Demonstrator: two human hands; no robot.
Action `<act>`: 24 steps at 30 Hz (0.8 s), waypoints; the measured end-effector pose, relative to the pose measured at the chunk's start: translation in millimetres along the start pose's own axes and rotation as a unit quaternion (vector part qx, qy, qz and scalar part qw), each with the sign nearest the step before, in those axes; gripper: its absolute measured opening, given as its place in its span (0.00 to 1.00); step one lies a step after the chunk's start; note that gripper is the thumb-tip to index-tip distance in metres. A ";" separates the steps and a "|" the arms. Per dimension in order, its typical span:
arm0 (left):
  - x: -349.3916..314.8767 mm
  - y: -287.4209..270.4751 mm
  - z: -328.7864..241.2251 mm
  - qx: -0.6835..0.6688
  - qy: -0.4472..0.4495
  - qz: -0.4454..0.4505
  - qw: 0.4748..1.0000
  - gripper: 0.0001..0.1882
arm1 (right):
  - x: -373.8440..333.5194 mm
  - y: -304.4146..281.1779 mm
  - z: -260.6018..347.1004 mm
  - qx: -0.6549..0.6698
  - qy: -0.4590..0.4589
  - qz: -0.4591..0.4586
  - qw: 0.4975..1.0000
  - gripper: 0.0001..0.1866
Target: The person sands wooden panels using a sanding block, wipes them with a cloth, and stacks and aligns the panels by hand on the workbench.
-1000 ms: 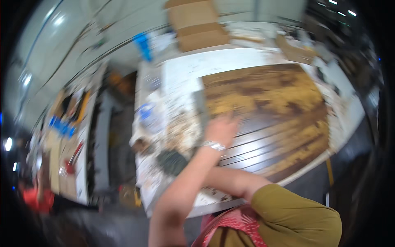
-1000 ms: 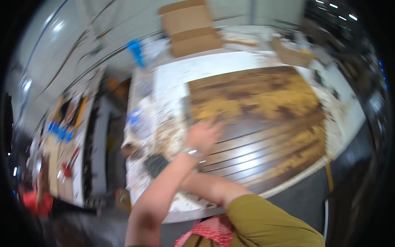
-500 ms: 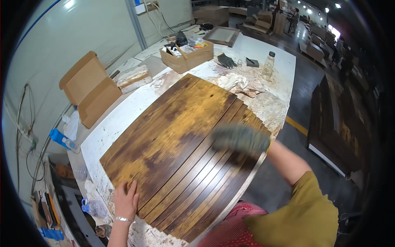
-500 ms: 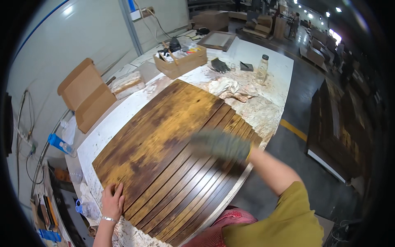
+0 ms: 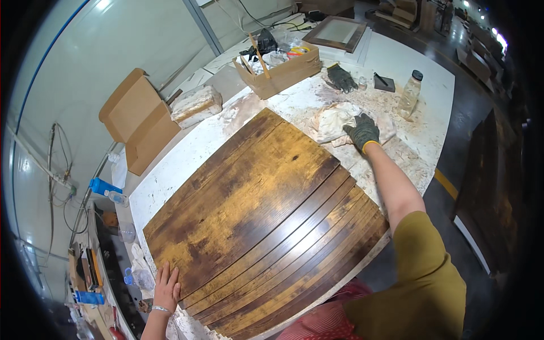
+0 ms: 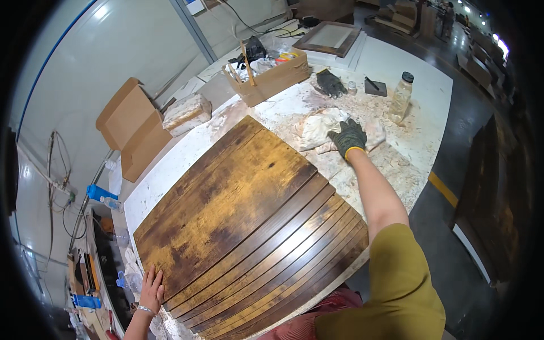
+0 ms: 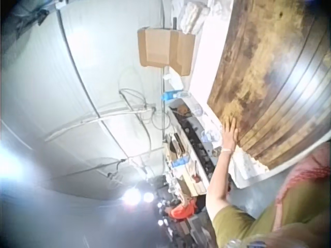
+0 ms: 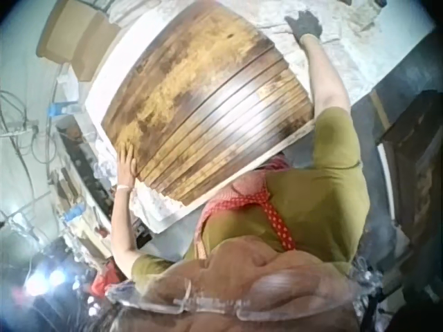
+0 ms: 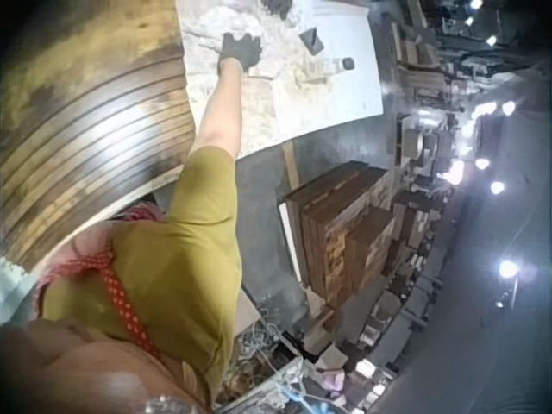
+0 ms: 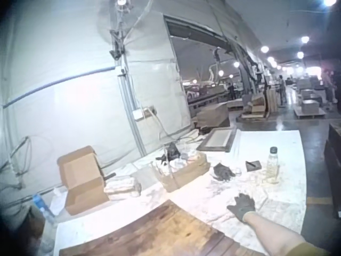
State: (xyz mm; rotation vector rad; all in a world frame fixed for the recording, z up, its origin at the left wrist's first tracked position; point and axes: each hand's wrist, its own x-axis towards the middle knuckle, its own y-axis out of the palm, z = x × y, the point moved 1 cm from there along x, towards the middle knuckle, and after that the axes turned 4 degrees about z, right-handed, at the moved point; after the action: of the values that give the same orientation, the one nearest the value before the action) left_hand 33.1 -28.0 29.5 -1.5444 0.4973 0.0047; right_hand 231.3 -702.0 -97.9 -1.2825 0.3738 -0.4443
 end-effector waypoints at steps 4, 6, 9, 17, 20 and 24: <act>4.2 -1.2 -3.1 -0.007 -0.017 0.011 1.000 0.24 | 3.6 -18.8 -10.8 0.232 -0.098 -0.076 0.965 0.31; 5.2 -2.5 -4.0 -0.006 -0.014 0.010 1.000 0.24 | -13.2 -56.9 -21.3 0.230 -0.121 -0.126 0.957 0.26; -5.7 -2.7 -2.9 0.001 -0.026 0.008 1.000 0.24 | -90.2 -126.6 36.5 0.440 -0.353 -0.007 0.825 0.20; 3.0 3.6 11.4 0.032 0.012 0.006 0.999 0.24 | -239.7 -59.4 139.7 0.119 -0.679 -0.109 0.716 0.19; -6.0 9.9 9.2 0.032 0.024 -0.028 0.999 0.23 | -183.5 -39.8 70.6 0.194 -0.517 -0.097 0.828 0.13; 3.0 12.8 11.2 0.053 0.035 -0.057 0.996 0.23 | -132.6 -86.9 -31.3 0.039 -0.289 -0.134 0.947 0.22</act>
State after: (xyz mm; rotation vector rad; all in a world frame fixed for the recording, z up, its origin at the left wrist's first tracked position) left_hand 35.2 -17.7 15.9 -1.4702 0.4558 -0.1615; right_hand 92.5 -679.1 -18.5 -1.3270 -0.3127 -0.2869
